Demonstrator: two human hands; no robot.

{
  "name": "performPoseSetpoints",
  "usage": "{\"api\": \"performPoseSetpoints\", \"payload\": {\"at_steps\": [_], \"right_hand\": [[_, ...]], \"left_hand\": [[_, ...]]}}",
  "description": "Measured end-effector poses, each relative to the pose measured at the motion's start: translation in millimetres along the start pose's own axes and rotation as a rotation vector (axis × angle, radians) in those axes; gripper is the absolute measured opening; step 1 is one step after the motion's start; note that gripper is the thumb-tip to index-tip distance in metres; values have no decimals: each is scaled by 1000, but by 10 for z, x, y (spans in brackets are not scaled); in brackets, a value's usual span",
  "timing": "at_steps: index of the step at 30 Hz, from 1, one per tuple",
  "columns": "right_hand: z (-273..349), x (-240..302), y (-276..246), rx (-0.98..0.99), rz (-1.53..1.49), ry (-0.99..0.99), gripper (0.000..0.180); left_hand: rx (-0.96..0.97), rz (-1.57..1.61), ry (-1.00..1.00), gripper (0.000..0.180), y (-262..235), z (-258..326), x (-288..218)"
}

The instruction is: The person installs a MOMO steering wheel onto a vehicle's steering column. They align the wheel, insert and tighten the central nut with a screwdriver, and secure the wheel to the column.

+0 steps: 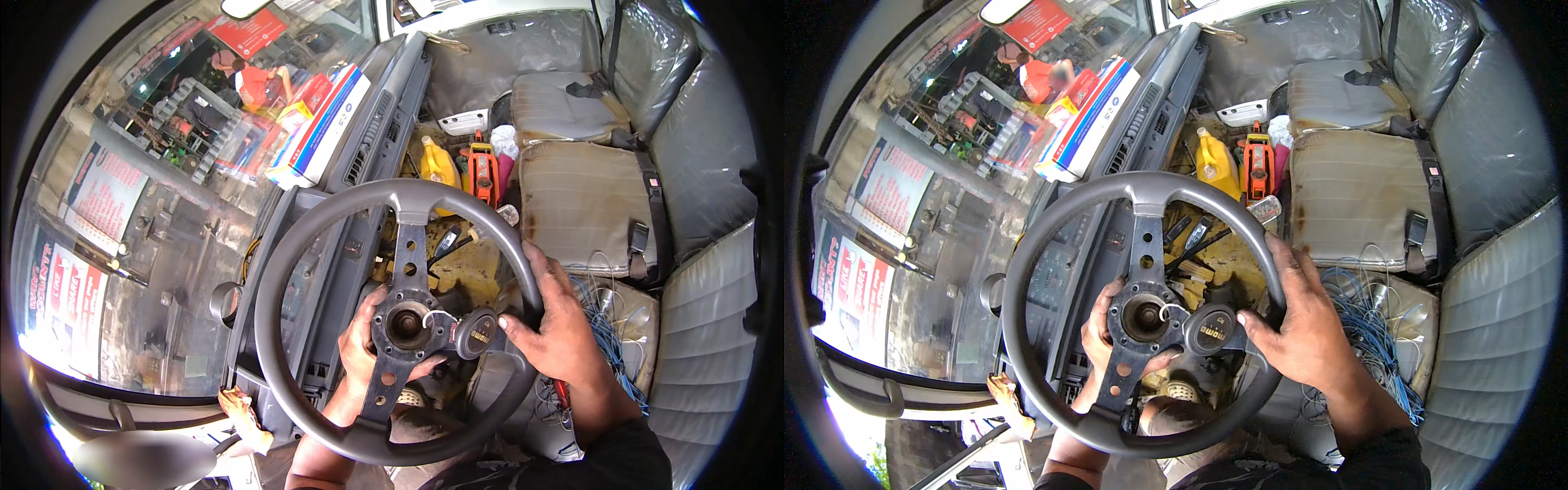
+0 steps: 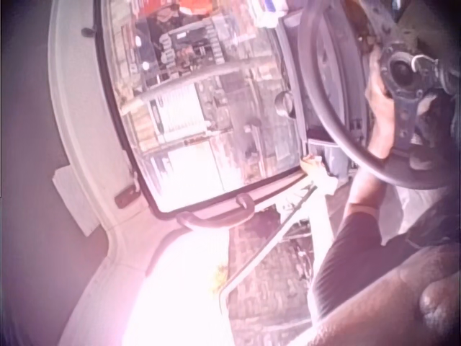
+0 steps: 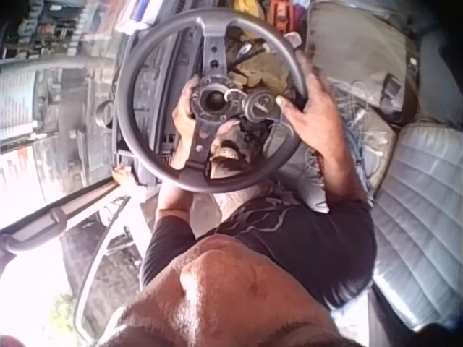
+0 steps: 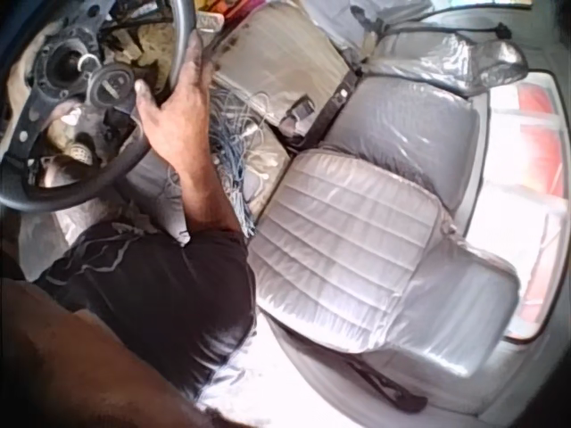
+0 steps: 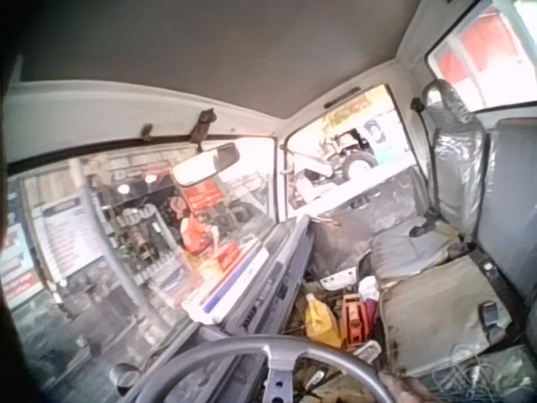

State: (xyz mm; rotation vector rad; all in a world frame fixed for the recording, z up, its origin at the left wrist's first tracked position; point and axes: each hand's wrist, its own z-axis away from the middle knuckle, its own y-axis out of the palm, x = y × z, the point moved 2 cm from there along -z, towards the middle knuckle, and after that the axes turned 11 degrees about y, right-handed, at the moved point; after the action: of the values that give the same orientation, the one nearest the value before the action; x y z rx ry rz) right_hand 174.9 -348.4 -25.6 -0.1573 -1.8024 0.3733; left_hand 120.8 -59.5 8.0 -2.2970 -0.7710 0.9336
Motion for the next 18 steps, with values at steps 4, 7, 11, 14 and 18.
{"api": "performPoseSetpoints", "payload": {"at_steps": [4,7,11,14,18], "right_hand": [[-27,-4,18,-56,9,-30,89],[-28,19,-71,-143,42,-189,84],[-63,-5,-128,-81,-50,-270,82],[-80,-74,-43,-44,-62,-129,85],[-65,-155,62,-39,-100,-63,84]], "left_hand": [[7,20,-13,122,1,14,87],[-8,50,-29,118,15,1,98],[-35,6,70,115,9,-47,37],[12,-1,-10,115,2,-58,27],[-15,63,-20,115,19,-46,46]]}}
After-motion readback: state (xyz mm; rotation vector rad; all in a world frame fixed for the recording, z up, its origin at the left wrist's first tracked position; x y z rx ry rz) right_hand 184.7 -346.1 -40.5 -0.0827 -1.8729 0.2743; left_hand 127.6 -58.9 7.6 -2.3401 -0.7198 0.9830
